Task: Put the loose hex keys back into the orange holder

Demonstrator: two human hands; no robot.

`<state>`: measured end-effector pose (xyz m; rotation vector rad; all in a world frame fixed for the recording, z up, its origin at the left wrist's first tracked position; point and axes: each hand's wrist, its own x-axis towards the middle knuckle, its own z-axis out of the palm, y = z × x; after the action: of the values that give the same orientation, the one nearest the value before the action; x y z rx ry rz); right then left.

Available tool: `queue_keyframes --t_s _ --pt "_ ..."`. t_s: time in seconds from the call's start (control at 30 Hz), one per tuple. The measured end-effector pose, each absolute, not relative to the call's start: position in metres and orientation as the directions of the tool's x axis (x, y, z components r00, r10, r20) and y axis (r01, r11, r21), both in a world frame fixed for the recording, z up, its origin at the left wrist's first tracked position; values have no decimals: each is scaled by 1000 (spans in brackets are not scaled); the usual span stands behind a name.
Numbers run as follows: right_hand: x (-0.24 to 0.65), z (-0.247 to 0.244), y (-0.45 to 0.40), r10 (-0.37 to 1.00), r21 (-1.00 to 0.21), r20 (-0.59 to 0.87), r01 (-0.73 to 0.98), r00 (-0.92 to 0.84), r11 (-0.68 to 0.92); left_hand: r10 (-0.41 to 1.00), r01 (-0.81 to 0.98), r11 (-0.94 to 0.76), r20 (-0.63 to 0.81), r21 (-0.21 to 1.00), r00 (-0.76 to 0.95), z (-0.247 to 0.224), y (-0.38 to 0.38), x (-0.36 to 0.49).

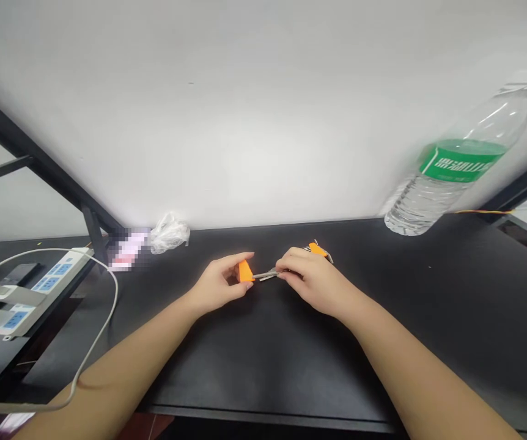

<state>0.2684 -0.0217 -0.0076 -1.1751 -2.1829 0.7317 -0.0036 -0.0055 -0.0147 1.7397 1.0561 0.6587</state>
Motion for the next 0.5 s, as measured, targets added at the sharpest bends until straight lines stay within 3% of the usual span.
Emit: queue_keyframes --t_s 0.5 --pt "272 -4 -23 853 -670 214 564 -476 483 867 364 -203 -6 909 499 -13 -9 -3"
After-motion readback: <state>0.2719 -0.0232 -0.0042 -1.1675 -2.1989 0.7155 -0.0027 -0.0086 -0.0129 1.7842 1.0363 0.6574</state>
